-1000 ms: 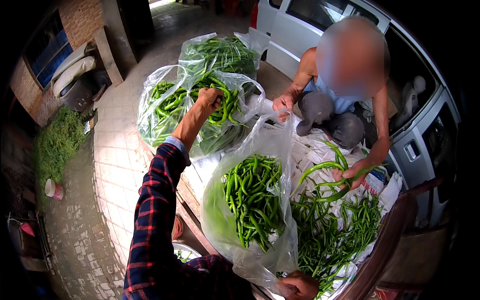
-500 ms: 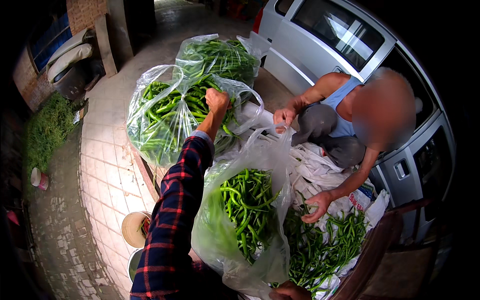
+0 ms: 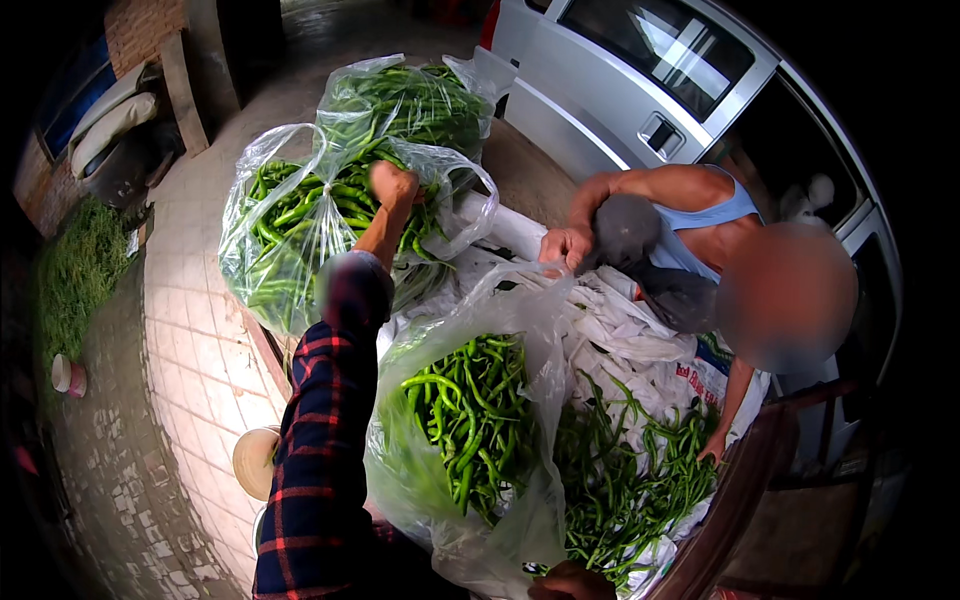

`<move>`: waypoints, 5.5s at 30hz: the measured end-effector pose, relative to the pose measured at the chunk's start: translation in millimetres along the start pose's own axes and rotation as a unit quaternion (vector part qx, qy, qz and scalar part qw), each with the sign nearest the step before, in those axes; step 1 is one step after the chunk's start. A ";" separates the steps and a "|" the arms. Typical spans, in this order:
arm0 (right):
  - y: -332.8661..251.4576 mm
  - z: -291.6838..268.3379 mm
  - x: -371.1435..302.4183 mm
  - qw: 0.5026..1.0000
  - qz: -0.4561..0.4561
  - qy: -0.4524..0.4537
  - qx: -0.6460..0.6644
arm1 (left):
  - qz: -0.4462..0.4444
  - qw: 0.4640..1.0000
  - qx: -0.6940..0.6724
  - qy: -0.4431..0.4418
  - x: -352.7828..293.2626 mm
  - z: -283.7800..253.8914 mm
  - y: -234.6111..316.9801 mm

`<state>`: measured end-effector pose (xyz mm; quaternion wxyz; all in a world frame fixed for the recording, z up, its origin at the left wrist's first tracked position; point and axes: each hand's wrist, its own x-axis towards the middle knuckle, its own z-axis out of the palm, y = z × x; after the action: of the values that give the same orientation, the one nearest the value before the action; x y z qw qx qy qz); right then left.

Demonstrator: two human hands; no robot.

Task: The person sorts green chili peppers from a large pile on a table into a plastic bag. They pick peppers by hand, place them into the bag, and occasionally adjust the bag or the pile. Another person is also sorting peppers nearby.

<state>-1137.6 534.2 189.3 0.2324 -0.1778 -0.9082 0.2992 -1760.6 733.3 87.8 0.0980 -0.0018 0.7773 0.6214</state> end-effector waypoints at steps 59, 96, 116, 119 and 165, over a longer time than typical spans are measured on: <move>-10.5 26.1 16.2 0.974 0.030 0.023 0.223 | -0.048 0.643 0.040 -0.763 -365.5 -160.3 -39.4; -3.3 27.4 -26.1 0.966 0.013 0.247 0.081 | 0.286 0.585 0.367 -0.664 -335.8 -225.9 -23.7; -17.4 37.1 -48.6 0.947 0.148 0.257 0.125 | 0.597 0.605 0.288 -0.441 -204.3 -34.1 -79.7; -17.5 38.1 -46.0 0.918 0.126 0.266 0.266 | 0.410 0.720 0.154 -0.539 -193.4 -23.7 -83.7; 15.3 30.5 -63.5 0.548 -0.013 0.415 0.726 | 0.033 0.821 -0.048 -0.568 -191.1 -117.3 11.5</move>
<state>-1098.3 502.3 137.9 0.6369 -0.0413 -0.1861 0.7470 -1592.2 599.8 152.9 0.5014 0.3722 0.5529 0.5516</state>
